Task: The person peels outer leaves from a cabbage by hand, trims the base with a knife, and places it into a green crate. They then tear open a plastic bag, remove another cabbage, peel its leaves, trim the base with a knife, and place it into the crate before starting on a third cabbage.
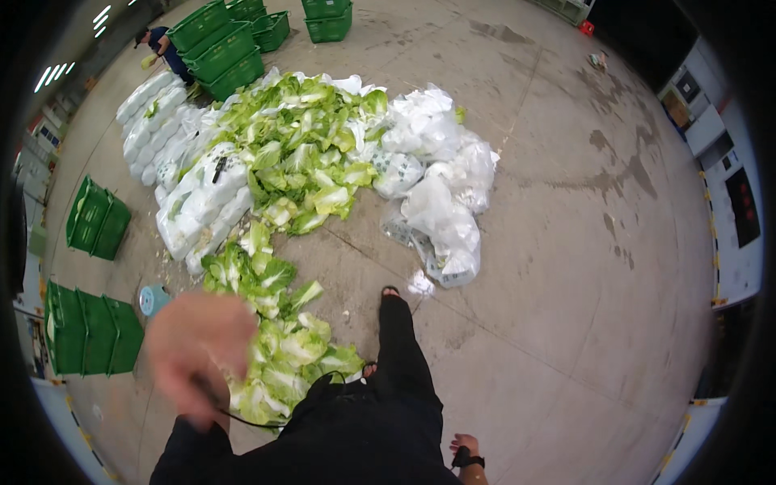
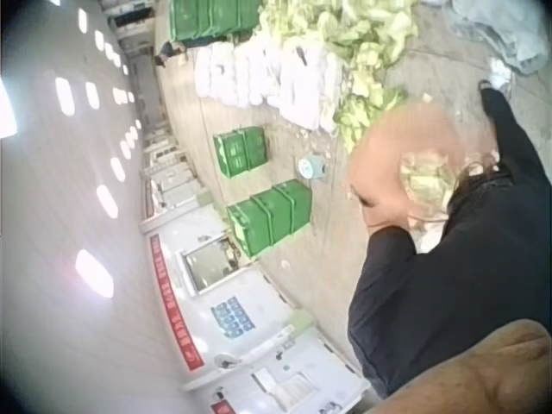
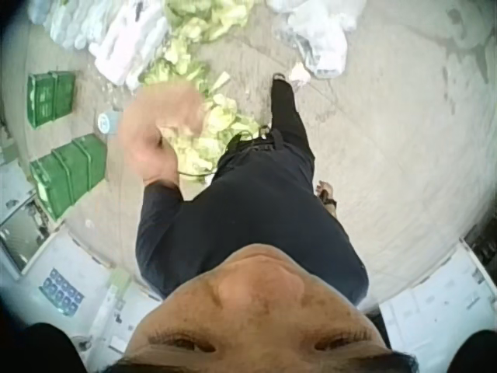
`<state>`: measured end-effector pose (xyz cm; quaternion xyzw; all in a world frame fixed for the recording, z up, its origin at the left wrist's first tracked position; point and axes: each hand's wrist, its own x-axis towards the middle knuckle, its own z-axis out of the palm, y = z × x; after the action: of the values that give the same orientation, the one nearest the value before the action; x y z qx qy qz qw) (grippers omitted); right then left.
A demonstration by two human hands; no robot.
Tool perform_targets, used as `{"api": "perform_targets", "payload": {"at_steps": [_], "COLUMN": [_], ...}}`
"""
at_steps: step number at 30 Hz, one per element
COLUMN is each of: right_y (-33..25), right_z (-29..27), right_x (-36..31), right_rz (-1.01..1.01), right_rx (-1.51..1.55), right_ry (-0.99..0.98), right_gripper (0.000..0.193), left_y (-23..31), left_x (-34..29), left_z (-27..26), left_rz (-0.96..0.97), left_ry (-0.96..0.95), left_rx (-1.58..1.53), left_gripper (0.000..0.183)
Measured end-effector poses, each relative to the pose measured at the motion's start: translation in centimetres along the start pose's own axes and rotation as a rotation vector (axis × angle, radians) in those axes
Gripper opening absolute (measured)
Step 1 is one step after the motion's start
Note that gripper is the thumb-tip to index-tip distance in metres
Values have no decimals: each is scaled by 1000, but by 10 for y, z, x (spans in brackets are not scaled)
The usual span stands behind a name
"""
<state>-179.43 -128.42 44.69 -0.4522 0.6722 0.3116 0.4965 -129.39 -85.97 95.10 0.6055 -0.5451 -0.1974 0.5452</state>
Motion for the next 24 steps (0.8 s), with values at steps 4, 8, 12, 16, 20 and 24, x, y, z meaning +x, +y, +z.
{"api": "perform_targets", "payload": {"at_steps": [4,8,12,16,20,24], "right_y": [-144,-359,-564,-746,-862,-903], "right_z": [54,142,109,152,187,272], "right_x": [33,-7,53,-24,-54,-64], "right_rz": [-265,-353,-749,-761,-716,-650], "right_rx": [-79,-194,-523,-366,-245,-391], "right_ry": [-167,-130,-170,-53,85,-151], "right_gripper": [28,23,31,29,25,26], "left_y": [-190,-349,-422,-395,-451,-531], "left_x": [3,-183,-333,-358,-293,-301], "left_z": [-47,-20,59,124,70,-87], "left_rz": [-650,-1379,-1309,-1906,-1820,-1301], "left_ry": [404,13,384,990,1487,149], "left_rx": [342,500,331,-280,-1030,173], "left_gripper": [50,45,29,33,31,35]}}
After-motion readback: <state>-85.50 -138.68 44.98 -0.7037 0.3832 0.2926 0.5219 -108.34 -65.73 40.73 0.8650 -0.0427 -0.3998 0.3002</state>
